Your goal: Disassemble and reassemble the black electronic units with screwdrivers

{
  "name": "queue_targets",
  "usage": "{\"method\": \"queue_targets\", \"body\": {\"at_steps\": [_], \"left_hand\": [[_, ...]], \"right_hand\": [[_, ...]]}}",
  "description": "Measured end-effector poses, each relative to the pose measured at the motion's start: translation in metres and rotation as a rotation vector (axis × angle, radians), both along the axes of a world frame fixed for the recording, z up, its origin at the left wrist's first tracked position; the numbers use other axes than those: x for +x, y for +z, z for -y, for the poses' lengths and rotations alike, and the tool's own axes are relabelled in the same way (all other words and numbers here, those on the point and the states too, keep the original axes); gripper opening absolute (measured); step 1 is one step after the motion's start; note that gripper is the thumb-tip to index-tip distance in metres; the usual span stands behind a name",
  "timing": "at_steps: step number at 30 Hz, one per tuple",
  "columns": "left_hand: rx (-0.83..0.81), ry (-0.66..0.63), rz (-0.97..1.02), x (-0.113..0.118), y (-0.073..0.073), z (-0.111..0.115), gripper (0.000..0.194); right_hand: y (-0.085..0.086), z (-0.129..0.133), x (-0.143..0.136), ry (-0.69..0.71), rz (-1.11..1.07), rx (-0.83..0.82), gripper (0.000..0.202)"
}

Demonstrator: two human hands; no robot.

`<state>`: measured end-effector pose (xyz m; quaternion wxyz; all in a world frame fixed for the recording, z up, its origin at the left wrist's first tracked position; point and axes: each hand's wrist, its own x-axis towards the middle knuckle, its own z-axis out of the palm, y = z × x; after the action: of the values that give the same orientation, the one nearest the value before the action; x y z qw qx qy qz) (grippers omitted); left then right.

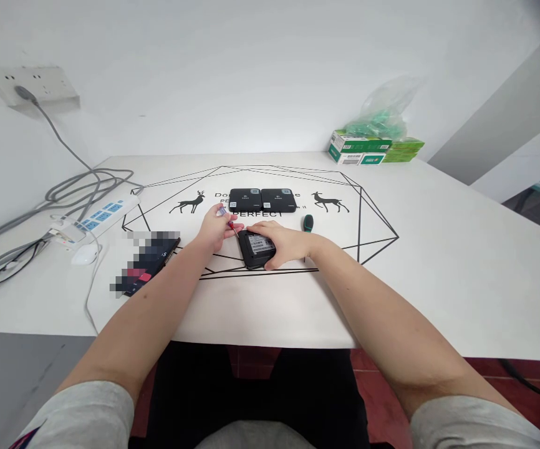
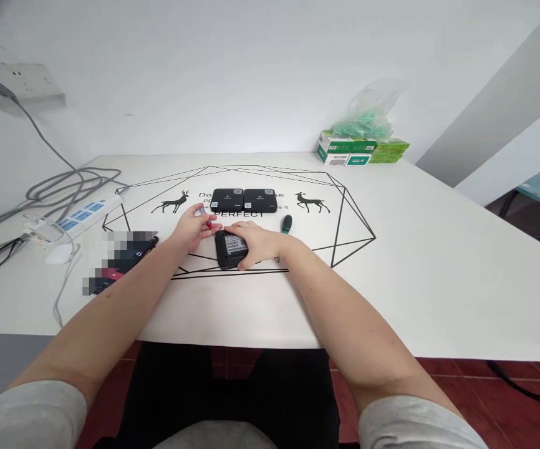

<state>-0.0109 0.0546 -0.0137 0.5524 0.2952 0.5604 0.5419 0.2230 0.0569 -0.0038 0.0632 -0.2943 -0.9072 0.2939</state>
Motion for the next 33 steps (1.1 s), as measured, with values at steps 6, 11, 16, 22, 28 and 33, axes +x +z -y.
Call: {"method": "queue_targets", "body": {"at_steps": [6,11,16,22,28,33], "left_hand": [[0.035,0.054,-0.001,0.0,0.002,-0.001,0.064],[0.034,0.126,0.007,-0.002,-0.004,-0.004,0.062],[0.048,0.102,-0.004,0.0,-0.005,-0.002,0.057],[0.062,0.101,0.007,-0.002,-0.008,-0.001,0.052],[0.069,0.104,-0.001,-0.001,-0.008,0.002,0.046],[0.086,0.166,0.029,-0.003,-0.008,0.002,0.051]], "right_hand": [[0.001,0.001,0.0,-0.021,0.022,-0.015,0.123],[0.001,0.001,0.0,-0.017,0.009,-0.002,0.122],[0.001,0.002,-0.001,-0.034,0.027,-0.03,0.124],[-0.003,-0.001,0.002,-0.021,0.006,-0.016,0.123],[0.0,0.002,0.0,-0.039,0.029,-0.02,0.124],[0.001,0.003,-0.001,-0.052,0.024,-0.003,0.121]]}}
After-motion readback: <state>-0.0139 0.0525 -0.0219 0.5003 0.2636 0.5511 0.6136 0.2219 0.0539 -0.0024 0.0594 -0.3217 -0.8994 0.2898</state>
